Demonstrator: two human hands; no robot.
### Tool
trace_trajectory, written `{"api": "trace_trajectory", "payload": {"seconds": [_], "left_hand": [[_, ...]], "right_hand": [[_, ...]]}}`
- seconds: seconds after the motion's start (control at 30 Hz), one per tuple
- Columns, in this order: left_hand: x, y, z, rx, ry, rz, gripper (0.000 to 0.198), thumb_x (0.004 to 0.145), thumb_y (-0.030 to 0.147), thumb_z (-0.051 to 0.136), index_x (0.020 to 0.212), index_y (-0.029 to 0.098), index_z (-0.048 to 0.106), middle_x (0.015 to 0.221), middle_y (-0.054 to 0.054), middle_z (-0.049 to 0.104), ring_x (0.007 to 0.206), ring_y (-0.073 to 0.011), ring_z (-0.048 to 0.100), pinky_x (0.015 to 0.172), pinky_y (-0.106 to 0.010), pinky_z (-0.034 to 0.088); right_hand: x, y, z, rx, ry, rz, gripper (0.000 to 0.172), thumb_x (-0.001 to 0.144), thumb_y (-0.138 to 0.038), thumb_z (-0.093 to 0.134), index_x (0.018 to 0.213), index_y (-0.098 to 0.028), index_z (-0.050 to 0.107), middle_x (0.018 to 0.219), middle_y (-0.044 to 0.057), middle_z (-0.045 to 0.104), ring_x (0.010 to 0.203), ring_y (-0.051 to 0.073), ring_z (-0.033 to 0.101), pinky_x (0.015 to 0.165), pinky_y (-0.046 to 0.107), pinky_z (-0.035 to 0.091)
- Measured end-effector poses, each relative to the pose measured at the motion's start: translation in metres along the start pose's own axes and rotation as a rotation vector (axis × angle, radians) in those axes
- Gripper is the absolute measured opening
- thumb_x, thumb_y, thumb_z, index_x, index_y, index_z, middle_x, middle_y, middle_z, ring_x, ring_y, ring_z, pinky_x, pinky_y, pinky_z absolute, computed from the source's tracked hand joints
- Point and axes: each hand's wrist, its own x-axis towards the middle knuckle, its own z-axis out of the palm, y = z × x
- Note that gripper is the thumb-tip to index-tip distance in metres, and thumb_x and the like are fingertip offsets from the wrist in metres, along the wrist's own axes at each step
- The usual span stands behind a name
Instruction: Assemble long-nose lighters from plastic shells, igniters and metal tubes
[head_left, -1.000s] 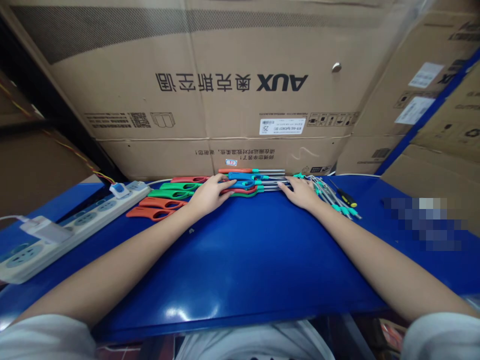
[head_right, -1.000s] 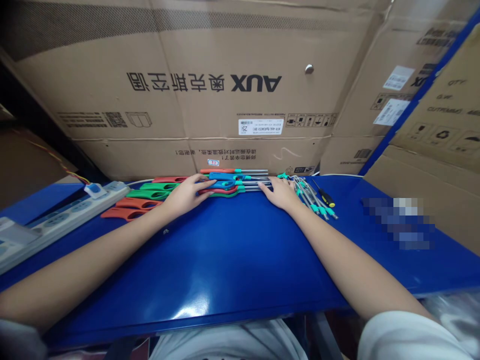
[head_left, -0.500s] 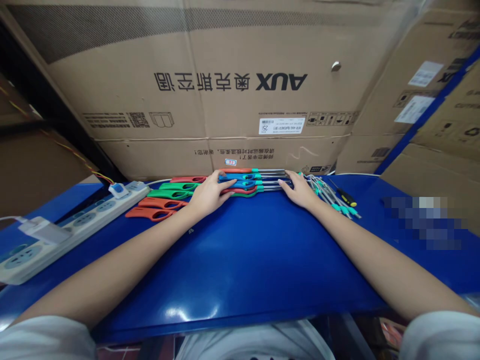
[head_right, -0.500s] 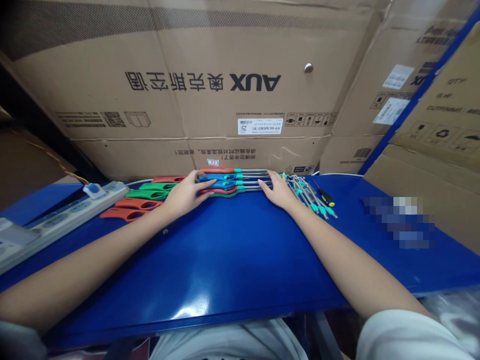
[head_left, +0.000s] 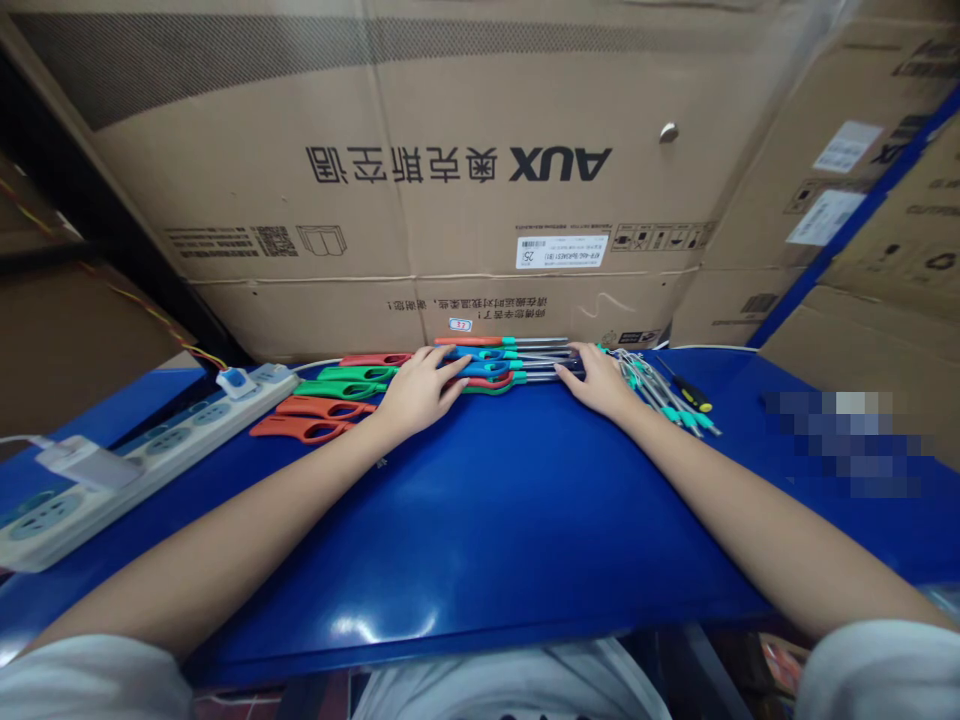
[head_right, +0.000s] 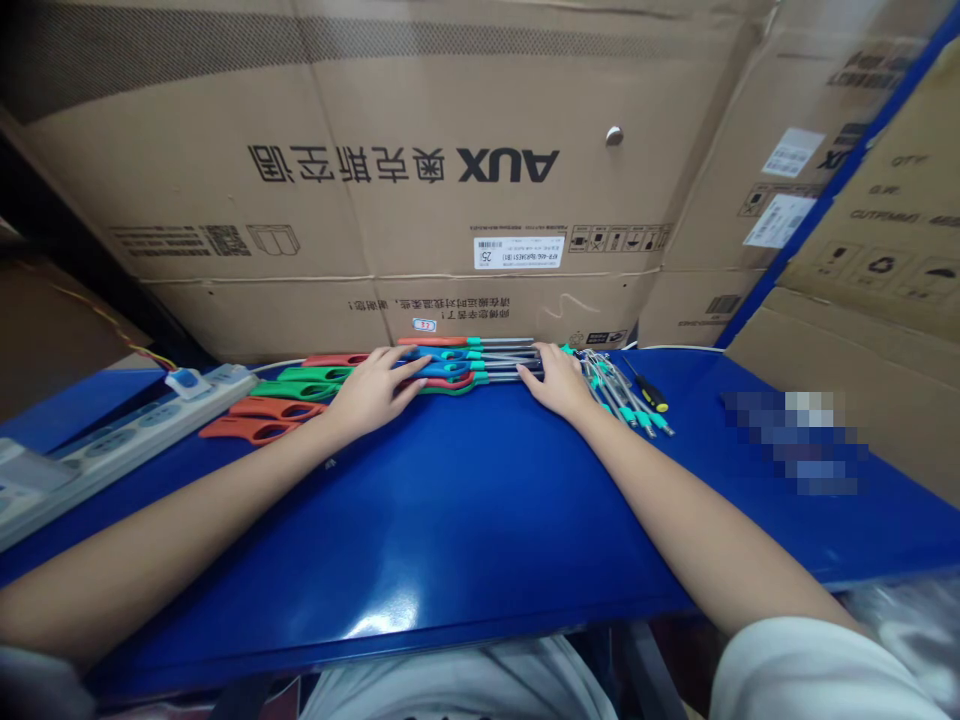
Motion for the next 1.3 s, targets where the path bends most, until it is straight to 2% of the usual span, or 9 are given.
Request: {"api": "trace_trajectory", "payload": {"seconds": [0.13, 0.3, 0.53, 0.73, 0.9, 1.07, 1.2, 1.3], "left_hand": [[0.0, 0.0, 0.002, -0.003, -0.021, -0.001, 0.047, 0.103, 0.043, 0.045, 0.142, 0.02, 0.058, 0.144, -0.013, 0.057, 0.131, -0.0304, 0.05, 0.11, -0.046, 0.044], [0.0, 0.0, 0.001, 0.007, -0.034, -0.008, 0.049, 0.103, 0.044, 0.045, 0.144, 0.02, 0.057, 0.138, -0.016, 0.059, 0.123, -0.0327, 0.054, 0.105, -0.048, 0.047], [0.001, -0.002, 0.001, 0.009, -0.016, -0.02, 0.046, 0.104, 0.039, 0.042, 0.141, 0.02, 0.06, 0.133, -0.016, 0.061, 0.121, -0.0322, 0.053, 0.107, -0.049, 0.046], [-0.001, -0.002, 0.003, 0.012, 0.016, -0.036, 0.045, 0.102, 0.041, 0.045, 0.137, 0.02, 0.064, 0.134, -0.016, 0.059, 0.122, -0.0332, 0.053, 0.107, -0.048, 0.046], [-0.001, -0.002, 0.005, 0.027, 0.026, 0.002, 0.042, 0.102, 0.043, 0.047, 0.131, 0.022, 0.07, 0.134, -0.015, 0.059, 0.12, -0.0331, 0.054, 0.106, -0.05, 0.047], [-0.002, -0.001, 0.005, 0.025, 0.061, 0.03, 0.042, 0.102, 0.043, 0.047, 0.125, 0.019, 0.073, 0.136, -0.016, 0.058, 0.128, -0.0333, 0.049, 0.11, -0.049, 0.045], [-0.004, -0.001, 0.003, -0.019, 0.068, 0.127, 0.042, 0.102, 0.045, 0.049, 0.124, 0.019, 0.073, 0.139, -0.016, 0.057, 0.13, -0.0336, 0.049, 0.11, -0.051, 0.044], [-0.004, -0.001, 0.003, -0.036, 0.024, 0.195, 0.043, 0.102, 0.045, 0.048, 0.129, 0.018, 0.07, 0.142, -0.017, 0.055, 0.133, -0.034, 0.049, 0.112, -0.052, 0.042]], "right_hand": [[0.0, -0.001, 0.0, -0.012, 0.009, 0.055, 0.052, 0.094, -0.05, 0.05, 0.131, -0.013, 0.056, 0.122, 0.019, 0.068, 0.116, 0.035, 0.062, 0.105, 0.052, 0.043], [0.0, 0.0, 0.0, -0.015, 0.008, 0.091, 0.051, 0.095, -0.05, 0.048, 0.13, -0.013, 0.056, 0.114, 0.018, 0.072, 0.109, 0.033, 0.066, 0.102, 0.051, 0.044], [-0.001, -0.003, 0.0, -0.011, -0.044, -0.021, 0.052, 0.096, -0.043, 0.048, 0.138, -0.013, 0.053, 0.133, 0.017, 0.066, 0.127, 0.033, 0.058, 0.114, 0.049, 0.035], [0.0, 0.001, 0.002, -0.023, -0.055, 0.005, 0.06, 0.097, -0.047, 0.046, 0.143, -0.009, 0.05, 0.142, 0.021, 0.059, 0.133, 0.037, 0.053, 0.116, 0.056, 0.031], [0.001, 0.002, 0.004, -0.022, -0.096, 0.016, 0.069, 0.095, -0.057, 0.048, 0.146, -0.01, 0.047, 0.147, 0.022, 0.054, 0.137, 0.039, 0.049, 0.117, 0.061, 0.03], [-0.002, -0.004, -0.002, -0.025, -0.1, -0.033, 0.074, 0.092, -0.067, 0.049, 0.144, -0.015, 0.049, 0.147, 0.019, 0.053, 0.138, 0.039, 0.047, 0.119, 0.062, 0.026], [-0.005, -0.006, -0.006, -0.041, -0.091, -0.11, 0.075, 0.089, -0.069, 0.053, 0.144, -0.018, 0.05, 0.146, 0.017, 0.053, 0.137, 0.039, 0.046, 0.12, 0.061, 0.022], [-0.005, -0.005, -0.005, -0.05, -0.078, -0.143, 0.072, 0.089, -0.067, 0.053, 0.144, -0.02, 0.05, 0.146, 0.017, 0.053, 0.135, 0.039, 0.047, 0.117, 0.062, 0.026]]}}
